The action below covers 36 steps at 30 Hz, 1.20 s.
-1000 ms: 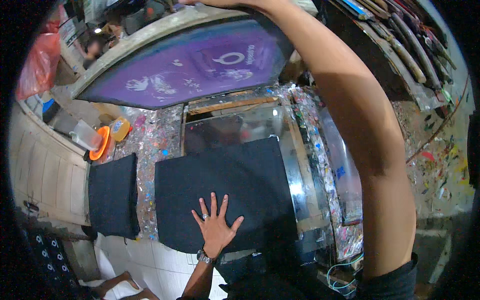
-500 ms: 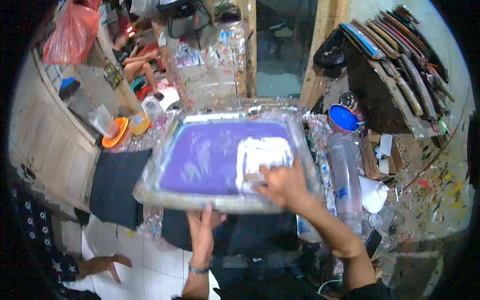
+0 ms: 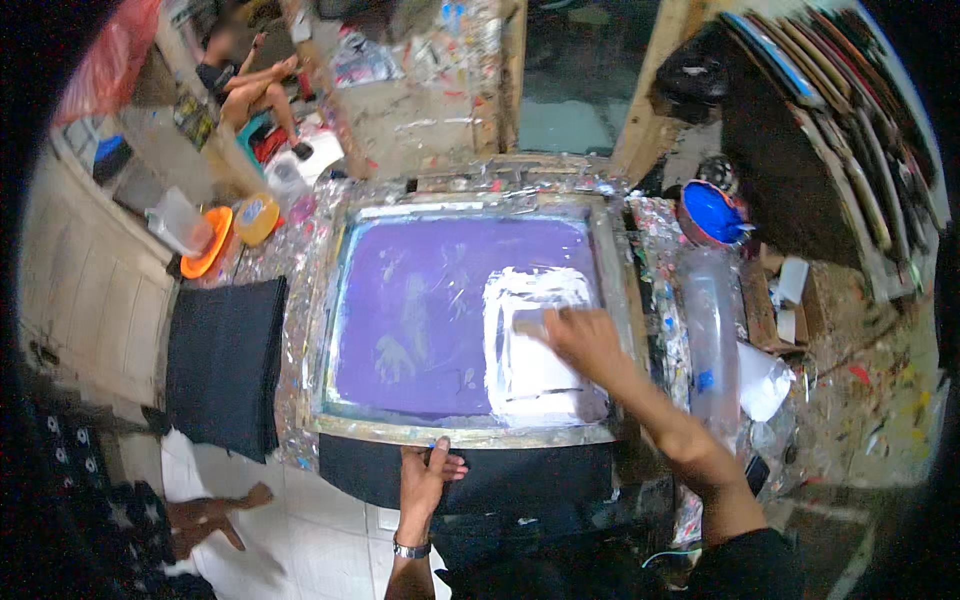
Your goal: The person screen prints logos onto black t-shirts by placing each shirt on the printing platen, lowering the screen, and using a squeegee to apply white ink before lifting the screen and passing the shirt to an assistant.
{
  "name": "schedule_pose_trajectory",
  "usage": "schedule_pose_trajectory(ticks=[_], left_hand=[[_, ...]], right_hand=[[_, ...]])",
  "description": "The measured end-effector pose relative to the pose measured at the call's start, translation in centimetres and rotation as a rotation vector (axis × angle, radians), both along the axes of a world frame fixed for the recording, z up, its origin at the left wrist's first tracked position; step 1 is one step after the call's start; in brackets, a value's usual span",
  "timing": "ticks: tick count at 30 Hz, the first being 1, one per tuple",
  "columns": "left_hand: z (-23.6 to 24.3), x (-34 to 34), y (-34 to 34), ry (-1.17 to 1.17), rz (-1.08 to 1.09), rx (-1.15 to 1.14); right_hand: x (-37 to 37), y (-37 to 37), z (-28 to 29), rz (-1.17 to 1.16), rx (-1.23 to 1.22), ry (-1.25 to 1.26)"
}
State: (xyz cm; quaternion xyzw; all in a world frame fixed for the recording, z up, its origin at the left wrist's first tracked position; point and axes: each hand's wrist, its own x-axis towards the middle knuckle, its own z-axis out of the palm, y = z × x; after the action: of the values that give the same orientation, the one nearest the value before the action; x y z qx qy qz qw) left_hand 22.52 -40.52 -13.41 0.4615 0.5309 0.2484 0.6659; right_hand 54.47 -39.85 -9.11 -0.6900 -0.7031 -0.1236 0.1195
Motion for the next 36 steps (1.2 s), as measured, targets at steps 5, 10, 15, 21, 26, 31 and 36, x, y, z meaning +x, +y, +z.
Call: schedule_pose_trajectory(ticks=[5,10,15,21,26,31,36], left_hand=[[-0.6,0.7,0.2,-0.034,-0.033,-0.010],[0.6,0.5,0.4,-0.014,-0.025,-0.013],[0.6,0.7,0.1,-0.037,-0.019,-0.001],[1.8,1.2,0.3,-0.033,-0.026,0.011],[0.4,0.6,0.7,-0.064,-0.056,0.000],[0.8,1.0,-0.1,-0.026,-0.012,0.002],[0.1,0.7,0.6,-0.035,0.002,-0.010]], right_hand=[[-2.8,-7.3,0.2,0.112,-0.178,-0.011],[2.5,2.4,2.7,0.106,-0.136,0.131],[-0.9,-1.8,-1.4,0.024,0.029,-0.066],[-1.7,-5.7,0.6,0.132,-0.359,0.034],[3.5,3.2,2.3,0.059,-0.152,0.096],[-1.2,-3.2,-1.0,0.034,-0.040,-0.006],[-6.0,-9.9,0.2,0.039,-0.321,0.124]])
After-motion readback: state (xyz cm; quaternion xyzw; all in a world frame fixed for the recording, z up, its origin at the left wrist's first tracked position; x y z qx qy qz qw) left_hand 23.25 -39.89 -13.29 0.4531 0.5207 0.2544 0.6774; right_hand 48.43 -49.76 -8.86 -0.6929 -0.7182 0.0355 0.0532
